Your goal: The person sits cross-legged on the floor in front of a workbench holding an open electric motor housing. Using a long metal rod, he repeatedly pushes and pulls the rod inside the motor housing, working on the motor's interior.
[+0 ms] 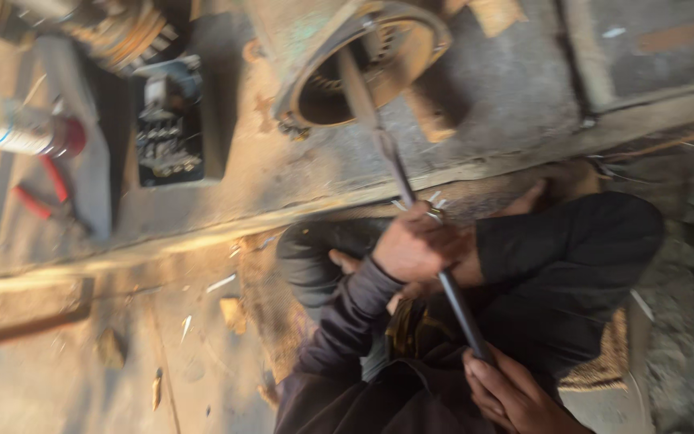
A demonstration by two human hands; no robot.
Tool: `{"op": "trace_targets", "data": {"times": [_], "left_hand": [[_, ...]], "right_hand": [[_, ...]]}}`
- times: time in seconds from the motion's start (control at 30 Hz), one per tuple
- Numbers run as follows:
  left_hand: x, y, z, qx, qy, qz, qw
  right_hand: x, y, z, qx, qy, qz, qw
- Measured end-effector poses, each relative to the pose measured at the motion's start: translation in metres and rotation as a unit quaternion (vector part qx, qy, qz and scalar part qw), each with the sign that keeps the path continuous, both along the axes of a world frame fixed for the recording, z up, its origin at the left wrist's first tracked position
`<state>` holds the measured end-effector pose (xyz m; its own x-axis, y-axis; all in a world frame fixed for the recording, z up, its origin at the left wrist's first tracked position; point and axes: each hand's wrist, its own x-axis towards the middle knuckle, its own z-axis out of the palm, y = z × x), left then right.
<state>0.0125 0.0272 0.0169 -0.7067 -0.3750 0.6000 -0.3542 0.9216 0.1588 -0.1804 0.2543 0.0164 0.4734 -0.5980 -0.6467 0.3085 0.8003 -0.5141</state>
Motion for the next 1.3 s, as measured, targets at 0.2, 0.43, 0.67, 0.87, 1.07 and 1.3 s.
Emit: {"op": "trace_targets", "data": {"times": [0.2, 0.43, 0.67, 0.87, 1.07, 1.3], "left_hand": [[0.014, -0.069, 0.018, 0.025, -0.01, -0.017, 0.999], [0.008, -0.104, 0.039, -0.004, -0.03, 0.03, 0.999], [-0.004, -0.033, 0.016, 0.027, -0.092, 0.01, 0.995], [-0.023, 0.03, -0.002, 0.018, -0.034, -0.042, 0.998], [-0.007, -0.046, 0.01, 0.011, -0.023, -0.01, 1.0], [0.024, -0.153, 0.016, 0.003, -0.021, 0.029, 0.999]], "right_hand": [[0.026, -0.076, 0.025, -0.152, 0.03, 0.023, 0.988], [0.025, -0.124, 0.043, -0.116, 0.011, -0.014, 0.993], [-0.001, -0.032, 0.006, -0.099, -0.006, -0.013, 0.995], [-0.027, 0.046, -0.032, 0.16, 0.007, -0.047, 0.986], [0.002, -0.043, 0.012, 0.11, 0.078, -0.1, 0.986], [0.039, -0.17, 0.029, -0.077, 0.027, -0.038, 0.996]]}}
